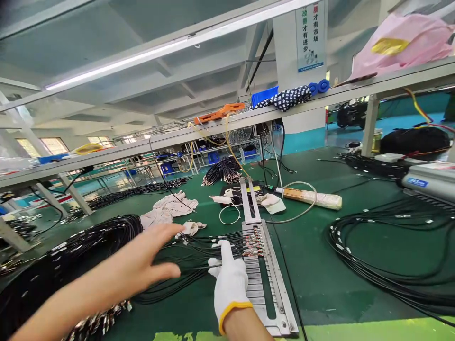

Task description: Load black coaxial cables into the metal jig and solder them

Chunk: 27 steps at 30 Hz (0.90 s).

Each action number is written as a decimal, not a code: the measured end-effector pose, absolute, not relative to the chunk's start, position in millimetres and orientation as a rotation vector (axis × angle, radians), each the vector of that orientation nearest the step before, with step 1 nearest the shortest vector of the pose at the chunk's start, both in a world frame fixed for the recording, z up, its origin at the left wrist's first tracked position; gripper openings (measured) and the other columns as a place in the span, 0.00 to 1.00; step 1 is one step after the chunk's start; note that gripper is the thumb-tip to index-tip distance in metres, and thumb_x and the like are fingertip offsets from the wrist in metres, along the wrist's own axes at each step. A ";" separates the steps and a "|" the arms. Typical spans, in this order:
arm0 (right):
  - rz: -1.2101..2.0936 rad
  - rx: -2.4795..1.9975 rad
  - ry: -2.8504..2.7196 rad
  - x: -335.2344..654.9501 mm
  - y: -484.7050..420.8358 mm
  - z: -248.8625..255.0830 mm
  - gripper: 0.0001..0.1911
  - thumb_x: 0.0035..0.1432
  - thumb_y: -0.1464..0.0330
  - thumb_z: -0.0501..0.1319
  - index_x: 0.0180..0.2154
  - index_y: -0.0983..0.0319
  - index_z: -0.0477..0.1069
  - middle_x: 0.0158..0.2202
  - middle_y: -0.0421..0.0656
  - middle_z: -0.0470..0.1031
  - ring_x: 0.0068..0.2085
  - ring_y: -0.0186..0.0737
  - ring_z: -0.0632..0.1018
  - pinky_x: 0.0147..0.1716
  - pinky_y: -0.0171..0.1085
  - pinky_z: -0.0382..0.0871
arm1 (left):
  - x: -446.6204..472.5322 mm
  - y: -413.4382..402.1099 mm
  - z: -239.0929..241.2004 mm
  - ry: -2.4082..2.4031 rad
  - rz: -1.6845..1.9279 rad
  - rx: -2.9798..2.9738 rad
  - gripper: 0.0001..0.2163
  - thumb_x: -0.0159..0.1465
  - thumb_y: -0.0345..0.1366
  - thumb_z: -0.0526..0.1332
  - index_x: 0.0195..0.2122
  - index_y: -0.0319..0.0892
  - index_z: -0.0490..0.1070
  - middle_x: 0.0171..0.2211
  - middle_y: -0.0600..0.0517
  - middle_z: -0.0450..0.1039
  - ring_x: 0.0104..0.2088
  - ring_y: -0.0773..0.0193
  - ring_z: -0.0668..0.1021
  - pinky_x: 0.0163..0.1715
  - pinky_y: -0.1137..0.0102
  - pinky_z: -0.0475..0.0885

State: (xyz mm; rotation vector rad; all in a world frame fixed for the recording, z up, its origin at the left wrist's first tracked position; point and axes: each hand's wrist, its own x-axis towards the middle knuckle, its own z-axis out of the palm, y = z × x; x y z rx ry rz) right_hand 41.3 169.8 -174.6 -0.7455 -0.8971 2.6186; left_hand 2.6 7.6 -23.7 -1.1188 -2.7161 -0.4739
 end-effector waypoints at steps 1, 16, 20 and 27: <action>2.618 -0.757 -0.873 39.6 173.5 -180.0 0.25 0.57 0.54 0.66 0.47 0.65 0.66 0.38 0.47 0.75 0.30 0.34 0.76 0.30 0.32 0.71 | 5.2 13.9 -50.0 -2.771 -0.365 -1.200 0.31 0.56 0.43 0.70 0.62 0.52 0.67 0.63 0.49 0.65 0.62 0.47 0.68 0.64 0.55 0.60; 2.756 -0.717 -0.689 58.8 175.8 -175.3 0.26 0.49 0.60 0.71 0.50 0.61 0.72 0.46 0.47 0.78 0.30 0.38 0.78 0.27 0.34 0.74 | 10.3 36.2 -100.0 -2.677 0.400 -1.031 0.27 0.61 0.15 0.47 0.56 0.40 0.70 0.48 0.43 0.75 0.52 0.52 0.76 0.60 0.49 0.65; 2.604 -0.601 -1.109 79.4 187.2 -198.3 0.25 0.54 0.52 0.64 0.49 0.59 0.73 0.49 0.48 0.77 0.35 0.45 0.81 0.28 0.37 0.75 | 32.4 38.9 -101.3 -2.820 0.258 -1.077 0.27 0.59 0.19 0.57 0.60 0.42 0.68 0.55 0.41 0.72 0.57 0.48 0.73 0.61 0.47 0.65; 2.688 -0.739 -1.164 95.9 206.8 -218.8 0.20 0.49 0.64 0.68 0.46 0.56 0.71 0.53 0.44 0.75 0.35 0.39 0.79 0.31 0.34 0.75 | 37.1 -11.5 -117.4 -3.033 -0.596 -0.831 0.34 0.59 0.30 0.66 0.67 0.49 0.57 0.68 0.49 0.53 0.68 0.58 0.59 0.67 0.59 0.59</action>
